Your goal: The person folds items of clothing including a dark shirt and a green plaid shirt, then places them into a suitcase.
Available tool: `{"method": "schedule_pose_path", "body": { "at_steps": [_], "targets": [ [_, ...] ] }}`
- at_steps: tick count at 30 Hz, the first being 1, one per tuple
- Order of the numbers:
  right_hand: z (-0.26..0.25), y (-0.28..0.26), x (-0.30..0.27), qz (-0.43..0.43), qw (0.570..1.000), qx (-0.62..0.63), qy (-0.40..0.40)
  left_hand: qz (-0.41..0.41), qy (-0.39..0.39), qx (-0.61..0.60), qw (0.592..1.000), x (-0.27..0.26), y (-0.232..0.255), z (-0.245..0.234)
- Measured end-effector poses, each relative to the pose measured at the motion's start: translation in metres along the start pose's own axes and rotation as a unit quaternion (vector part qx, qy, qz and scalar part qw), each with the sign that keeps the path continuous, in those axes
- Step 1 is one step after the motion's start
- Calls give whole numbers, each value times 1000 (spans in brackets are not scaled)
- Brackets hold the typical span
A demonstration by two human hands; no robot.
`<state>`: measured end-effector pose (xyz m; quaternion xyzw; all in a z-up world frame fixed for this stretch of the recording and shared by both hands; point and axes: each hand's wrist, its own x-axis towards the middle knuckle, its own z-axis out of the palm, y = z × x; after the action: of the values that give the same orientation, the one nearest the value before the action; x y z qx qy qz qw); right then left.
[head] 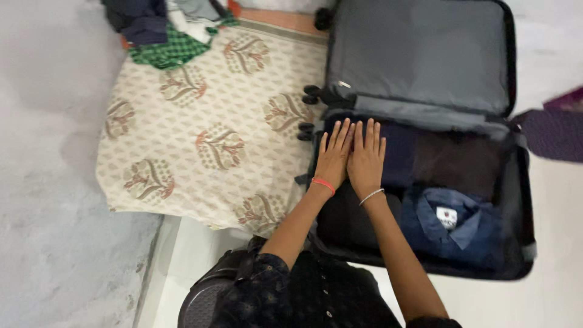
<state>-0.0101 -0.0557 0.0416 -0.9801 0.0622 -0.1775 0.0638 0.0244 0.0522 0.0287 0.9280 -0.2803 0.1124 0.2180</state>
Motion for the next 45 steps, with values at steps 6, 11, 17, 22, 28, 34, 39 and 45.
{"method": "schedule_pose_path", "body": {
  "at_steps": [6, 11, 17, 22, 28, 34, 39, 45],
  "targets": [
    [-5, -69, 34, -86, 991, 98, -24, 7, 32, 3, 999, -8, -77, -63],
    [16, -161, 61, -164, 984, 59, -30, -34, -3, 19, 999, -21, -164, -99],
    [62, -274, 93, -180, 975, 117, -47, -56, -5, 33, 998, -31, -296, -132],
    [143, -350, 135, -126, 962, 229, -73, -123, -7, -34, 992, -50, -406, -154],
    [256, -413, 177, 111, 855, 481, -161, -132, -34, -32, 990, -48, -516, -165],
    [326, -434, 233, 349, 617, 669, -225, -154, -19, -95, 983, 10, -606, -145],
    [360, -455, 291, 368, 648, 630, -220, -154, -35, -3, 987, 67, -650, -121],
    [365, -477, 318, 378, 640, 634, -216, -92, -40, 120, 988, 109, -704, -78]
  ]
}}
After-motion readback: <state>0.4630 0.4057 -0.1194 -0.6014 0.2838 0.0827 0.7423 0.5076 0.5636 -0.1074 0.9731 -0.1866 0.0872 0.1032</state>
